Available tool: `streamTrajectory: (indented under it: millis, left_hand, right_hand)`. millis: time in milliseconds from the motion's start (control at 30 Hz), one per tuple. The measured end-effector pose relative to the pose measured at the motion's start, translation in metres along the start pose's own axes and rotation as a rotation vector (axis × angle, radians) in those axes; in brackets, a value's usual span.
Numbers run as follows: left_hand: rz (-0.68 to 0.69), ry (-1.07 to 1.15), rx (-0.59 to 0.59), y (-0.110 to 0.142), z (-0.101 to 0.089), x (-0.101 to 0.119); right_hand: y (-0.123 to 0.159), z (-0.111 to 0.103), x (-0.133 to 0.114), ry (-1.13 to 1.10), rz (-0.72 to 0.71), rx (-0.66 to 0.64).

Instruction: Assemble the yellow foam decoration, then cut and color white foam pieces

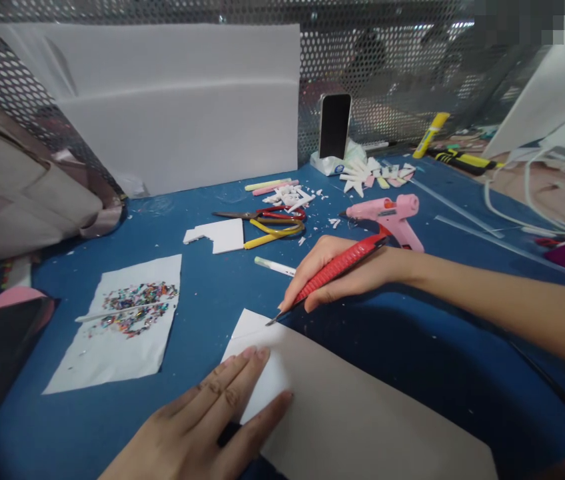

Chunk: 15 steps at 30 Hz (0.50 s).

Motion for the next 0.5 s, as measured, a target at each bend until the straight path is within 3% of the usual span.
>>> streamTrajectory:
  millis: [367,500]
  left_hand:
    - [0.018,0.024,-0.013,0.000,-0.004,0.001]
    - [-0.037,0.245,-0.044,-0.006,-0.018,-0.013]
  right_hand:
    - [0.023,0.001,-0.007,0.081,0.053,0.098]
    - [0.030,0.015,-0.023,0.074,0.031,0.206]
Point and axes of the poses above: each hand's wrist, its own y-axis away from the middle knuckle, its own z-axis out of the palm, x = y × z, the point moved 1 cm from there along -y, towards the middle knuckle, and after that the axes turned 6 degrees about -z, right-handed, at the moved point
